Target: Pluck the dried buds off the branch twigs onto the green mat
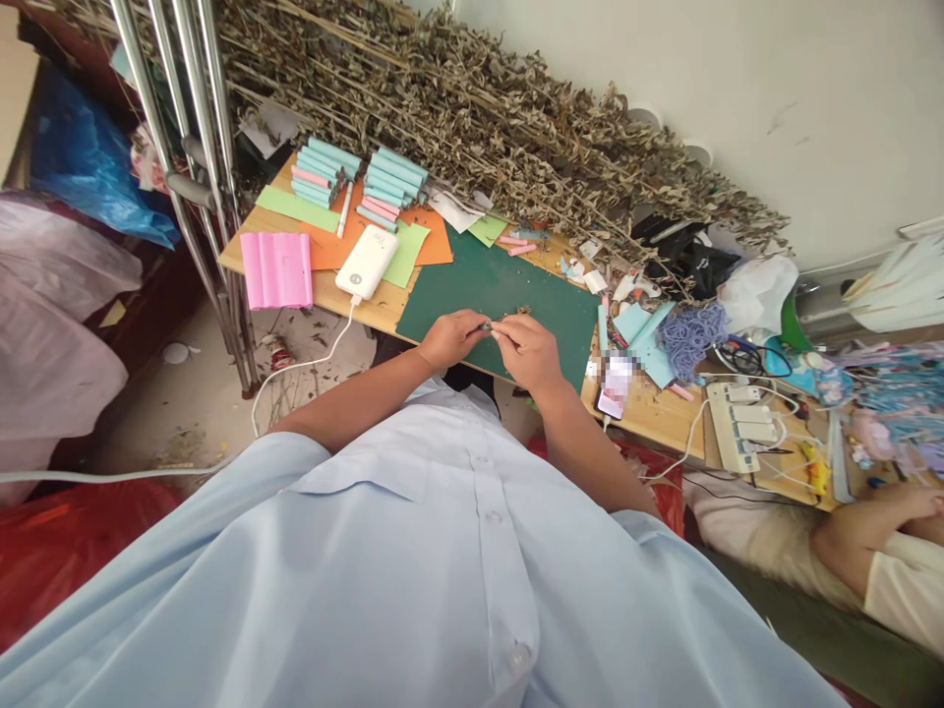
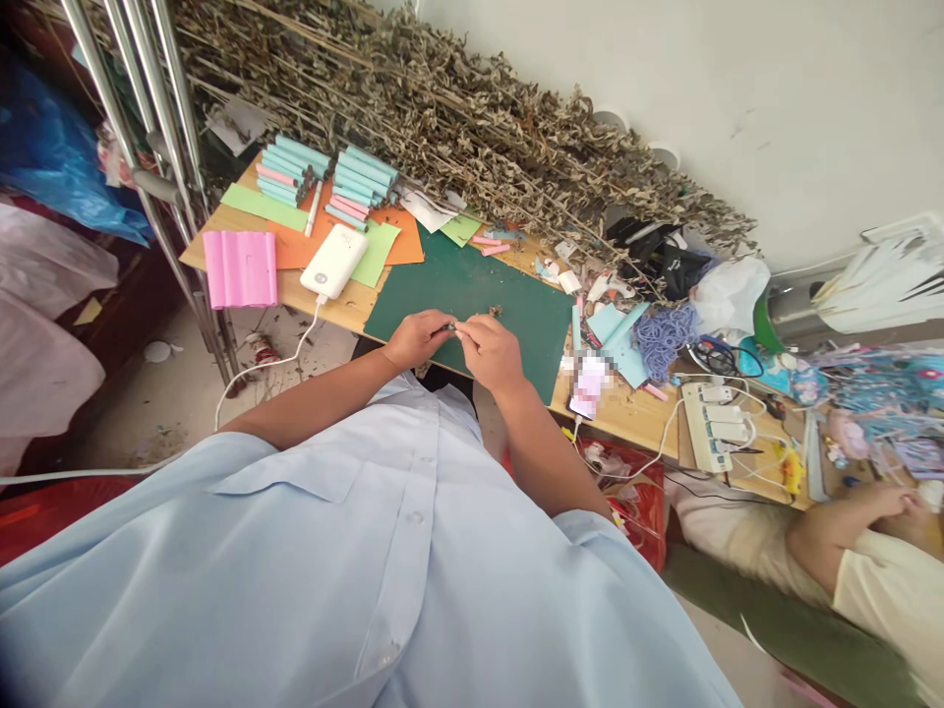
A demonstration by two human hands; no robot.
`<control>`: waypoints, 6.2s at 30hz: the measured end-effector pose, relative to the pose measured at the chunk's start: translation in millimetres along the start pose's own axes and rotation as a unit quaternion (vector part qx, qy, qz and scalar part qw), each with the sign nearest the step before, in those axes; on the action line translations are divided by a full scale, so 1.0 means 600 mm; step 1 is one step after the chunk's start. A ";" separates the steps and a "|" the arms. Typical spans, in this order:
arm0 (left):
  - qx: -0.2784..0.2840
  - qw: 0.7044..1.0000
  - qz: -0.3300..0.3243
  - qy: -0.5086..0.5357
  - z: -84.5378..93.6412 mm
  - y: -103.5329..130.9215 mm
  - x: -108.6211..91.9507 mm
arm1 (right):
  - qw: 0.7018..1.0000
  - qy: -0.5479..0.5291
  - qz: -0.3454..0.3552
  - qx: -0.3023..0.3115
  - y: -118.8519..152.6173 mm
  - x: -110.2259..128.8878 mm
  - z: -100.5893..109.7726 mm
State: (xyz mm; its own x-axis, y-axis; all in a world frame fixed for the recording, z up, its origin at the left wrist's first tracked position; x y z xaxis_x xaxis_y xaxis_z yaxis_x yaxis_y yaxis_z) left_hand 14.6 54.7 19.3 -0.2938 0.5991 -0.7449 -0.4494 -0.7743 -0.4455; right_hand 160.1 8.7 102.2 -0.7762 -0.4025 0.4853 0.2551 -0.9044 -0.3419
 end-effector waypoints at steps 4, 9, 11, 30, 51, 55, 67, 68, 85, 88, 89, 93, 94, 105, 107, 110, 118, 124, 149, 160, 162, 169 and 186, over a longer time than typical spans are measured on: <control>-0.009 1.000 -0.006 0.002 -0.001 0.002 0.003 | 0.998 0.057 0.019 0.026 0.002 0.010 -0.001; -0.012 1.000 -0.005 -0.003 -0.002 0.002 0.004 | 0.987 0.133 0.037 0.076 -0.002 0.023 0.000; -0.010 1.000 -0.003 -0.004 -0.002 0.002 0.003 | 0.982 0.155 0.036 0.099 -0.006 0.027 0.000; 0.002 1.000 0.003 -0.002 0.004 -0.003 -0.006 | 0.984 0.091 0.023 0.150 -0.039 0.023 0.013; -0.004 1.000 0.020 0.007 0.008 -0.004 -0.006 | 0.931 -0.224 -0.286 0.038 -0.015 -0.045 -0.043; -0.004 1.000 0.021 0.009 0.006 -0.002 -0.002 | 0.982 -0.068 -0.162 0.061 -0.032 -0.024 -0.028; -0.003 1.000 -0.003 0.030 0.009 -0.003 -0.007 | 0.995 0.045 -0.014 0.087 -0.036 0.007 -0.022; -0.004 1.000 -0.001 0.027 0.010 -0.003 -0.007 | 0.995 0.040 -0.007 0.086 -0.033 0.008 -0.021; -0.009 1.000 -0.008 0.020 0.010 -0.002 -0.009 | 0.976 -0.107 -0.183 0.053 -0.036 -0.021 -0.025; -0.005 1.000 -0.016 0.026 0.011 -0.002 -0.012 | 0.921 -0.236 -0.300 0.080 -0.035 -0.050 -0.041; -0.004 0.999 -0.018 0.027 0.011 -0.002 -0.012 | 0.905 -0.266 -0.321 0.085 -0.035 -0.055 -0.045; -0.011 0.999 -0.015 0.029 0.012 -0.003 -0.012 | 0.896 -0.297 -0.325 0.065 -0.034 -0.057 -0.048; -0.014 0.999 -0.012 0.028 0.013 -0.004 -0.012 | 0.900 -0.298 -0.314 0.057 -0.032 -0.055 -0.047; -0.036 0.999 0.006 0.029 0.009 -0.003 -0.001 | 0.972 -0.176 -0.149 -0.047 0.011 -0.031 -0.025; -0.034 0.999 0.006 0.035 0.011 -0.003 -0.003 | 0.989 -0.116 -0.076 -0.045 0.012 -0.011 -0.018; -0.028 0.999 0.008 0.039 0.013 -0.003 -0.004 | 0.998 -0.050 -0.027 -0.017 0.013 0.008 -0.016; -0.026 0.999 0.011 0.031 0.011 -0.002 -0.003 | 0.997 0.065 0.015 0.038 0.007 0.026 -0.014; -0.028 0.999 0.022 0.030 0.007 0.000 0.006 | 0.989 0.111 0.038 0.088 -0.011 0.038 -0.012; -0.018 0.999 0.030 0.028 0.016 -0.004 -0.004 | 0.933 -0.273 -0.234 0.029 -0.003 -0.062 -0.070; -0.033 0.999 0.017 0.033 0.016 -0.002 -0.005 | 0.997 -0.044 -0.051 0.031 -0.008 0.000 -0.022; -0.033 0.999 0.016 0.038 0.016 -0.003 -0.007 | 0.998 0.040 -0.014 0.055 -0.005 0.014 -0.020; -0.030 0.999 0.019 0.038 0.016 -0.004 -0.006 | 0.998 0.059 -0.016 0.034 0.000 0.010 -0.014; -0.037 0.998 0.019 0.048 0.011 0.000 0.004 | 0.992 0.096 0.011 0.075 -0.008 0.025 -0.007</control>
State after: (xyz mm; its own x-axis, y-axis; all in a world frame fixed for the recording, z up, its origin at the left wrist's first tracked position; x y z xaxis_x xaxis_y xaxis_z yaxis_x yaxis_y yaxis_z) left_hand 8.4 57.3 20.6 -0.2258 0.5498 -0.8042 -0.3752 -0.8109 -0.4491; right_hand 144.6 7.7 107.7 -0.8616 -0.4012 0.3109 0.3456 -0.9124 -0.2194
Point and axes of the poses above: each hand's wrist, its own y-axis away from the middle knuckle, its own z-axis out of the back of the hand, x = y × z, the point moved 6 cm from there along -y, towards the middle knuckle, and after that the axes turned 2 degrees about z, right-handed, at the moved point
